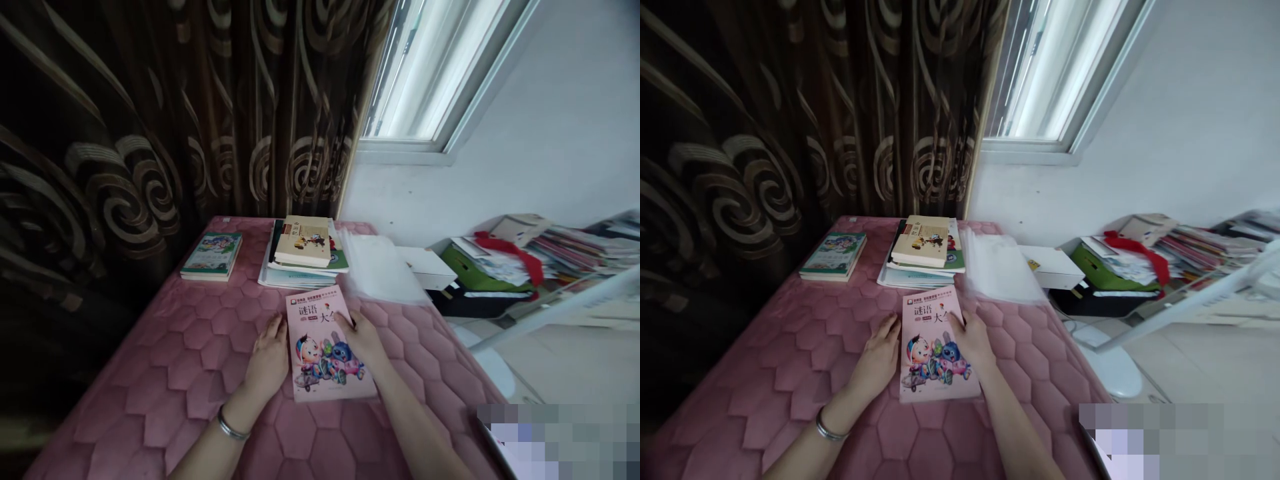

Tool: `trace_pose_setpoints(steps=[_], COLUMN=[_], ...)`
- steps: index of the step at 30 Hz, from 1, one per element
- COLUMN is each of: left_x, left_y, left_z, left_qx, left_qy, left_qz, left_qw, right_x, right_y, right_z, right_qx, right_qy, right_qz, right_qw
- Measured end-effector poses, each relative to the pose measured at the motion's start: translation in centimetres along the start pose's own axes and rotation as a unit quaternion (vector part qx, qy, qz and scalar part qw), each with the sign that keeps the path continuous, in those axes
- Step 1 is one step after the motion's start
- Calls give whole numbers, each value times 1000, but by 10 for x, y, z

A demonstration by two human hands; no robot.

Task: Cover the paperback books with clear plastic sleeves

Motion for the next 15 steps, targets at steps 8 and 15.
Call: trace_pose_setpoints(steps=[8,15], left_x=[4,5], left_y=[-8,-7], left_z=[5,7], left_qx=[-12,-3], left_qy=[-3,-8], left_qz=[61,81], left_qw=[998,997], right_x=[0,-6], right_y=[2,6], right_z=[0,-2], right_qx=[-67,-83], right_qy=[-23,-5], right_qz=[-8,-5], right_qw=[997,997])
Point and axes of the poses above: each hand's wrist, its own x-axis towards the middle knuckle, its own z-axis out of the palm, y = z × x, the point moved 5 cm from there along x, towards the middle knuckle, and after that the axes turned 2 degrees about x, right-handed, at the moved point
